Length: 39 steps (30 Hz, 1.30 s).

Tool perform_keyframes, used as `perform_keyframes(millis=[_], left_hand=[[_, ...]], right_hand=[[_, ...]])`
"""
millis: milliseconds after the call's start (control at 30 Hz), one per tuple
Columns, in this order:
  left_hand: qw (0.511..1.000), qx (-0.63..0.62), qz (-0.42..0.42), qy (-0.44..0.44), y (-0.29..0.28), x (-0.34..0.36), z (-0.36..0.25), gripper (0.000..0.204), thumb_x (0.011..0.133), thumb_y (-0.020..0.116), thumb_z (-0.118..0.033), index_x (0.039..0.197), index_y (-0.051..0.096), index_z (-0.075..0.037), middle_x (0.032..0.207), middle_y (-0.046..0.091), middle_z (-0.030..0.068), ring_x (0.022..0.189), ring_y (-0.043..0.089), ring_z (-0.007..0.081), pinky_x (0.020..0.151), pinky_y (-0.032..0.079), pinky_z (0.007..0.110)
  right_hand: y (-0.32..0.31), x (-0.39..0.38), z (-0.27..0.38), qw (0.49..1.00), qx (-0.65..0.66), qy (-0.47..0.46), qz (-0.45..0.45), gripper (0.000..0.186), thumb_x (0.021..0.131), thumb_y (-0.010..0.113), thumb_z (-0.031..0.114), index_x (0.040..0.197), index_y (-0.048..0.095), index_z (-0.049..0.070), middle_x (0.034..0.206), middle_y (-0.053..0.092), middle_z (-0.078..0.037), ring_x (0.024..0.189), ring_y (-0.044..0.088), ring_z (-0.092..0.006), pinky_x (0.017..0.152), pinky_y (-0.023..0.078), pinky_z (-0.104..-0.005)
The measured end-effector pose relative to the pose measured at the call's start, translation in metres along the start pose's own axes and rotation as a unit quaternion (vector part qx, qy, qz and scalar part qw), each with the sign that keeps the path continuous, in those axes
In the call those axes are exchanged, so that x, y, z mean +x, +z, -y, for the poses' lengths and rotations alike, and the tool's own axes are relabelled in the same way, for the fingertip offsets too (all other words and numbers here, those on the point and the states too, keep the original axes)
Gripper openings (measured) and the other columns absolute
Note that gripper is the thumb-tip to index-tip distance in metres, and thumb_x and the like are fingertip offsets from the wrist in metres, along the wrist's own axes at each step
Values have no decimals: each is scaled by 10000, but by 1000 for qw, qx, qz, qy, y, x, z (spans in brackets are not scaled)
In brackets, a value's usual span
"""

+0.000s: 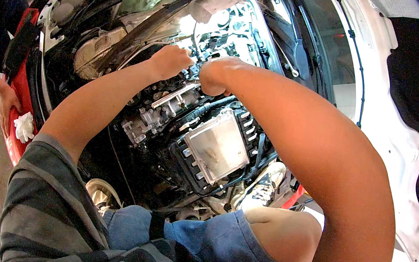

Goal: The person uses a socket wrench to unscrew bolts from a metal fuel rail assembly in the engine bay of a car, then lifts the rail with attached fuel injectors out of the engine and places it on the floor.

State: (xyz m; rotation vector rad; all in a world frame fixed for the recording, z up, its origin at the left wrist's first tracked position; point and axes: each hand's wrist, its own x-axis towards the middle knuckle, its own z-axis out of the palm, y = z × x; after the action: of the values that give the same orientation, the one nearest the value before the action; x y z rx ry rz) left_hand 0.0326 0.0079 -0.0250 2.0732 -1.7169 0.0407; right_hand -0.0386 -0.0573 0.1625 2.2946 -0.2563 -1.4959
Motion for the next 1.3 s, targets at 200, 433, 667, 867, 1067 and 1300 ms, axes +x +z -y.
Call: perform_keyframes(millis=[200,433,667,867,1067,1300], left_hand=[[999,14,33,-24,-1,-4,5,88,780,571,-84,748,653,-75,813,631,127,782,651,289,689,525,397],[1000,16,-2,7,-4,-5,-2,94,773,572,-64,794,660,-89,843,630,122,792,656,286,690,534,393],[999,-6,20,-48,-5,-9,-1,83,798,574,-86,812,656,-86,863,621,124,797,652,288,691,533,393],[998,-35,25,-47,-3,-5,-2,89,815,572,-105,831,659,-92,857,621,121,823,644,294,713,523,397],[998,-9,29,-46,-1,-5,-1,94,812,573,-99,838,663,-95,859,624,126,787,648,298,703,522,401],[998,-32,18,-50,-4,-6,0,85,806,584,-94,844,658,-83,844,609,126,767,646,298,674,519,408]], right_hand=[[19,-3,8,943,-194,-105,-251,139,785,625,124,876,728,104,911,698,-70,887,673,-236,731,536,-355],[5,7,0,998,45,26,21,251,792,540,109,973,705,54,1040,681,-119,950,664,-242,780,530,-349],[22,3,11,933,-232,-129,-241,175,813,551,112,875,712,80,929,695,-114,865,678,-232,714,534,-359],[0,10,12,998,-38,31,-40,259,768,596,130,1000,705,91,1068,677,-95,978,655,-221,802,526,-357],[25,9,14,960,-163,-81,-212,175,792,604,121,926,714,95,950,695,-74,934,665,-219,738,535,-345],[17,13,17,987,-123,5,-105,181,821,609,159,962,721,140,1019,693,-37,962,657,-218,721,528,-350]])
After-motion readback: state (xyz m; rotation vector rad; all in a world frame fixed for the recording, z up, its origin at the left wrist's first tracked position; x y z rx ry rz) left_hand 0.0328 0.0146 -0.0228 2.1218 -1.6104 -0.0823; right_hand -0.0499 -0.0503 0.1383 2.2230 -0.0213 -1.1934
